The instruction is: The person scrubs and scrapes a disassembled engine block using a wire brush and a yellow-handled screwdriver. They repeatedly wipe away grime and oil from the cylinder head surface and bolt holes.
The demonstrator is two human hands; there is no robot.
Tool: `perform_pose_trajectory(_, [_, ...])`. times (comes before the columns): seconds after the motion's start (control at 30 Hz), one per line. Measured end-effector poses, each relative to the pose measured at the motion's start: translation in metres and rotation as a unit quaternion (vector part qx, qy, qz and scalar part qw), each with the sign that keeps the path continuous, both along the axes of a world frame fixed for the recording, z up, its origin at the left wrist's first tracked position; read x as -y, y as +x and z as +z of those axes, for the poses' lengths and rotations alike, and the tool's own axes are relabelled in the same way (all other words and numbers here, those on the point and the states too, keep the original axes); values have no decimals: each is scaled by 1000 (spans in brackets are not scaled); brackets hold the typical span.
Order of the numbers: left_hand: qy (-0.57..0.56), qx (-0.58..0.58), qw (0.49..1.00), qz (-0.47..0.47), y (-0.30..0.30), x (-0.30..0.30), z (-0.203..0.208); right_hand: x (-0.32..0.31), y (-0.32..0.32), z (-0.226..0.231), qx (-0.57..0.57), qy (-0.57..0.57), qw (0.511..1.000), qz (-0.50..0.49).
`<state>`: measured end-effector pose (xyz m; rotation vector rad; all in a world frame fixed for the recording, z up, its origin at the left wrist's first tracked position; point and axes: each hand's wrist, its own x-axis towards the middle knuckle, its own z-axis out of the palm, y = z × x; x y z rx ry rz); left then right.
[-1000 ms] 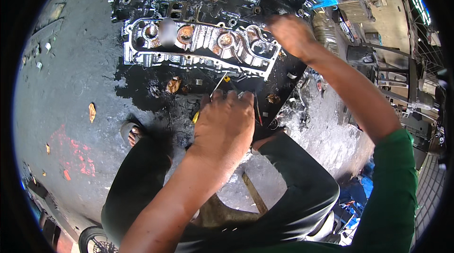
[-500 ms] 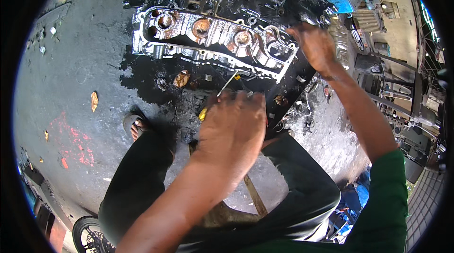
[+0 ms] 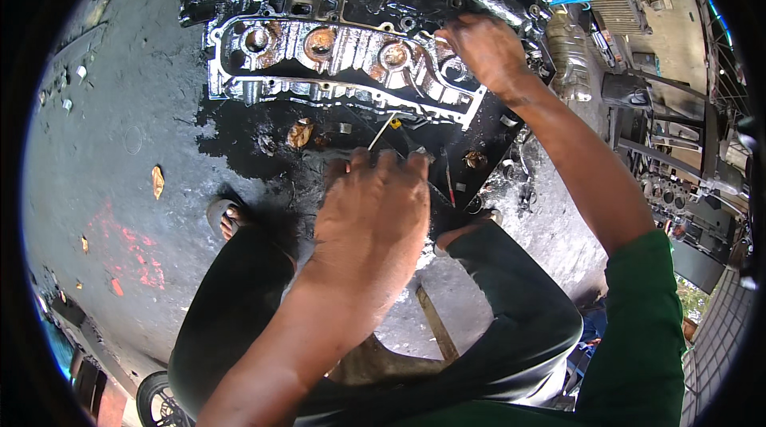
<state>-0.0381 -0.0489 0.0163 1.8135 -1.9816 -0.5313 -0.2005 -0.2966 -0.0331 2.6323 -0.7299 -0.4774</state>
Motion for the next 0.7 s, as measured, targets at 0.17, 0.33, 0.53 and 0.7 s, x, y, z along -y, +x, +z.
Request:
perform_pose_trajectory(0.17, [70,-47,996,14,6,-1,-1,-5,2,6,50,21,996,-76])
perform_pose_trajectory(0.33, [16,8,1000,-17,4,1,-7,-8,0,6,95,-13,995,-35])
perform_pose_trajectory(0.53, [83,7,996,-35,-1,0,-4,-3,-5,-4,65,-15,998,-8])
perform_pose_trajectory(0.7, [53,-30,998,-32,-11,2,-3,5,-13,-2,177,-68,978,88])
